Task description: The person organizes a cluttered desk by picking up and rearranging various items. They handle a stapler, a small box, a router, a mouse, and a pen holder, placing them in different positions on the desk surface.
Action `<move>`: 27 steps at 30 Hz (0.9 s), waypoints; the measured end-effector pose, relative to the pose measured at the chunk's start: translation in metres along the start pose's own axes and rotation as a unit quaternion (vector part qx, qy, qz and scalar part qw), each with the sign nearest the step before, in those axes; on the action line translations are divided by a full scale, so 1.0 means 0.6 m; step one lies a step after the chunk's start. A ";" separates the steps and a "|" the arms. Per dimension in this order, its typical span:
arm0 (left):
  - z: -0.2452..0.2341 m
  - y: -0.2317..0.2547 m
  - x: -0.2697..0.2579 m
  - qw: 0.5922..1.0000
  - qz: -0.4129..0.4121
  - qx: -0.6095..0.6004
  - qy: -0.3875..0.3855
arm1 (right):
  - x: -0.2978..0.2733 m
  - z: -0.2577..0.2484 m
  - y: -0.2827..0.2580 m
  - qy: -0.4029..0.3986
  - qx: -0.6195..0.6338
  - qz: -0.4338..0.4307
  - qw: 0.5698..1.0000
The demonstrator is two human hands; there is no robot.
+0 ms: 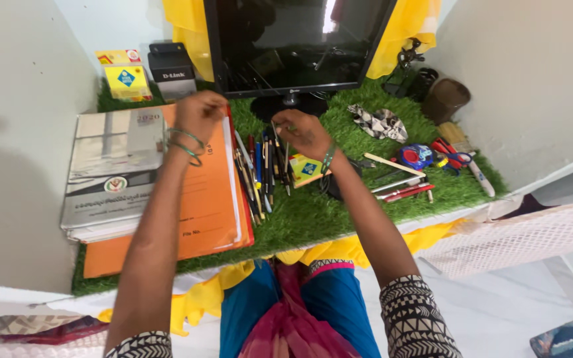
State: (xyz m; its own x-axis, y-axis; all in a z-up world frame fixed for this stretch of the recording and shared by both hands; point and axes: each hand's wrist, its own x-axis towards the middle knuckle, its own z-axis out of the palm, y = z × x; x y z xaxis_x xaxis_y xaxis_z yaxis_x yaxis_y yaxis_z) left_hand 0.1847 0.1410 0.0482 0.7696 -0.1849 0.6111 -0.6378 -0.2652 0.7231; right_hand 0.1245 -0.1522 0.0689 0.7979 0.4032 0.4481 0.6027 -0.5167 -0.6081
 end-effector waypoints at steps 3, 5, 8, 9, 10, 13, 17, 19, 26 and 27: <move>0.081 0.045 -0.035 0.999 -0.032 0.000 -0.038 | -0.034 -0.024 0.023 0.005 -0.030 0.013 0.999; 0.135 0.066 -0.058 0.998 -0.025 0.012 -0.064 | -0.056 -0.035 0.052 0.016 -0.084 0.033 0.996; 0.210 0.082 -0.103 0.994 -0.018 0.028 -0.103 | -0.087 -0.047 0.114 0.016 -0.191 0.083 0.978; 0.228 0.083 -0.118 0.991 -0.023 0.041 -0.122 | -0.098 -0.050 0.138 0.004 -0.217 0.104 0.971; 0.245 0.081 -0.133 0.988 -0.028 0.054 -0.139 | -0.108 -0.051 0.162 -0.009 -0.243 0.124 0.962; 0.280 0.068 -0.161 0.977 -0.068 0.083 -0.182 | -0.130 -0.042 0.204 -0.021 -0.282 0.109 0.953; 0.297 0.059 -0.184 0.965 -0.101 0.118 -0.213 | -0.139 -0.020 0.186 -0.028 -0.278 0.217 0.935; 0.299 0.062 -0.191 0.954 -0.123 0.140 -0.234 | -0.135 -0.006 0.176 -0.013 -0.277 0.217 0.936; 0.301 0.064 -0.220 0.950 -0.098 0.167 -0.243 | -0.108 0.026 0.199 -0.039 -0.337 0.303 0.891; 0.302 0.064 -0.221 0.947 -0.103 0.174 -0.249 | -0.107 0.025 0.202 -0.036 -0.336 0.299 0.893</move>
